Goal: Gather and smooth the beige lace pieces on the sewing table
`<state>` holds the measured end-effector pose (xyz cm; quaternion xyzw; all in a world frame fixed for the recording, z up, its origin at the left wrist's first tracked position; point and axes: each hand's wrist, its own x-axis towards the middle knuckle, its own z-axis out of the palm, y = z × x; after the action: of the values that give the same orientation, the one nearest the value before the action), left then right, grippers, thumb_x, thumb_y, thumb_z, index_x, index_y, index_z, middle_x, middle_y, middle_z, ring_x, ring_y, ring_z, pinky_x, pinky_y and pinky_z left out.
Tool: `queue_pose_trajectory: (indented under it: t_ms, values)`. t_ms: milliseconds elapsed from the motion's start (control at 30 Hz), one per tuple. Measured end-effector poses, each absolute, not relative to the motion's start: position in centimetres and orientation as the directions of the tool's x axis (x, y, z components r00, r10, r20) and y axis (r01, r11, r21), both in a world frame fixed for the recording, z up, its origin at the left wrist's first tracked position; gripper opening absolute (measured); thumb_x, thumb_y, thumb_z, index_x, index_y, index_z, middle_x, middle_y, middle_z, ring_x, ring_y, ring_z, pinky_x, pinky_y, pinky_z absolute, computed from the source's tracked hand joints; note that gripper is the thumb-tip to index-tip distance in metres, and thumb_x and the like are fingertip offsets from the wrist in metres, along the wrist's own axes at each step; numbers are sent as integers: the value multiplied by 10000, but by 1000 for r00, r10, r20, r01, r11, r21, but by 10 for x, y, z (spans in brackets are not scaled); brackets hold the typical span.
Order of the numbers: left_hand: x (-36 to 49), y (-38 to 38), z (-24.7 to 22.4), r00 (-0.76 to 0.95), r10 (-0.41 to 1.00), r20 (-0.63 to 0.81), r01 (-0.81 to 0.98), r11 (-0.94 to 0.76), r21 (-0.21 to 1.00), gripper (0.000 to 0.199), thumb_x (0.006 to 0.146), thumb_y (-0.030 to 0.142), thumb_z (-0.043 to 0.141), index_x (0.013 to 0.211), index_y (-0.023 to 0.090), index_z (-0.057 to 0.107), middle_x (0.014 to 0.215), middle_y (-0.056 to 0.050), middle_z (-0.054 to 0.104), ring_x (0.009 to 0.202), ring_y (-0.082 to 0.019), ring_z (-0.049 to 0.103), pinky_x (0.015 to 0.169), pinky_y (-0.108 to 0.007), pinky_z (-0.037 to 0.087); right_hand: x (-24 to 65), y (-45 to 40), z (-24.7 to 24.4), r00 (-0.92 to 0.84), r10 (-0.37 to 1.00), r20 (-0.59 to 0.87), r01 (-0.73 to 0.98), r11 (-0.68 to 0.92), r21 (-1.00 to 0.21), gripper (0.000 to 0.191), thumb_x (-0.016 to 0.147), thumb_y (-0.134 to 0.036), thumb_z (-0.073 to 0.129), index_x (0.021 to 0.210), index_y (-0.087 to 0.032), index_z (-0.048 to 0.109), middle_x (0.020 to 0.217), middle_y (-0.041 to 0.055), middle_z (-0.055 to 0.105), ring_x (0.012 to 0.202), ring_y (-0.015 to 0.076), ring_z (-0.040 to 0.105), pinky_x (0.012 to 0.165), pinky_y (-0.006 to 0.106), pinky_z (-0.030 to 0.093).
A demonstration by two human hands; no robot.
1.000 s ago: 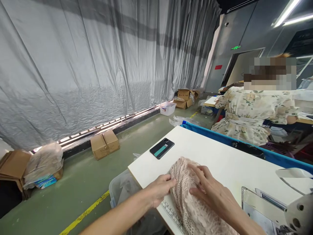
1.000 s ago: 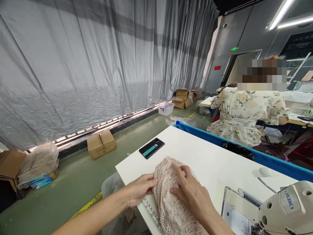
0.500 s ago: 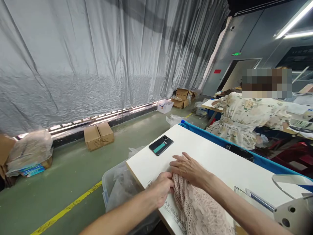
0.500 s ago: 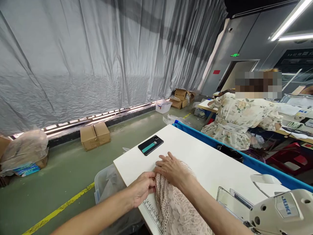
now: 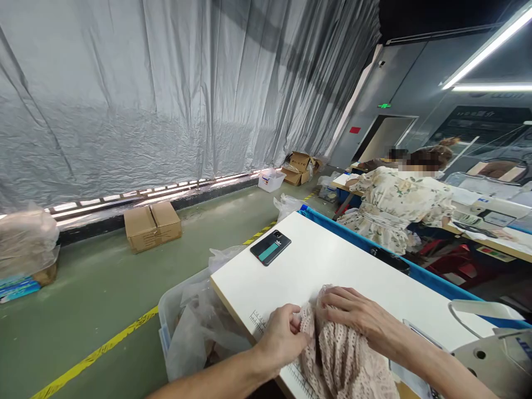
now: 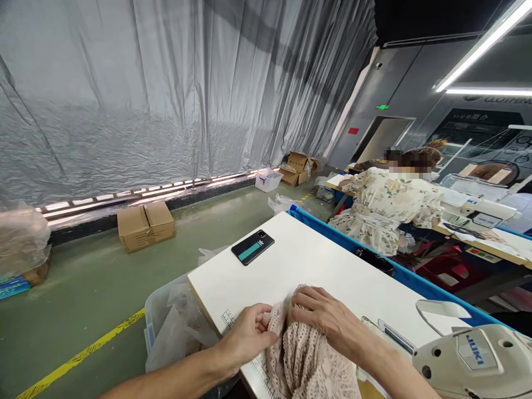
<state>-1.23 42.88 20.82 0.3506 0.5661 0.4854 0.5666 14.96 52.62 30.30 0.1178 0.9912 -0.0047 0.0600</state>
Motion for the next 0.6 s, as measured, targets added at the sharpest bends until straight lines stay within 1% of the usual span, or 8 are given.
queue_pose_trajectory:
  t_ms: [100,233,300,367,433,500,600]
  values:
    - [-19,429,209,-117,955,-273,-121,259,958,343,634,59,578,963,140,630,733,3,567,712,-158,530,643,-246,370,160,526,307,-963,248,-103,252,967,-34,407,756,2,390,959,-273,611,1065,49,637,1032,229,579,864,369,458]
    - [-20,430,204,-177,949,-262,-80,251,965,233,644,45,574,847,154,613,643,31,508,615,-132,460,600,-246,329,163,524,309,-966,235,-107,242,968,-64,383,787,-17,415,986,-272,619,1222,46,603,1191,240,515,950,399,436]
    - [-17,433,202,-197,946,-259,-70,250,966,189,651,49,578,800,163,600,600,44,473,575,-126,430,587,-251,317,158,522,309,-971,204,-122,211,976,-53,325,832,-47,435,990,-268,614,1291,42,575,1254,247,469,989,427,414]
    - [-15,438,200,-206,948,-243,-72,233,970,146,649,60,601,744,170,588,592,44,473,570,-128,438,589,-253,322,150,519,308,-974,171,-149,177,984,-22,309,850,-51,436,1003,-260,606,1327,40,556,1292,253,432,1012,454,394]
    - [-12,442,200,-215,952,-218,-90,203,975,120,650,89,637,700,173,568,619,31,503,599,-137,472,598,-252,340,141,516,307,-970,156,-188,158,987,1,369,827,-11,420,1049,-253,588,1355,42,535,1290,249,434,1016,464,382]
    - [-10,446,199,-232,954,-192,-122,168,978,130,671,132,660,699,176,541,682,7,548,661,-152,519,618,-249,369,132,515,304,-962,162,-218,165,986,5,464,774,24,432,1137,-243,542,1378,63,510,1224,233,495,991,447,397]
    - [-6,448,196,-274,944,-185,-194,134,972,189,720,198,663,805,185,495,760,-20,586,761,-174,582,683,-248,419,123,517,298,-954,182,-237,188,982,-4,640,625,51,520,1197,-235,479,1339,86,537,1093,216,579,937,408,428]
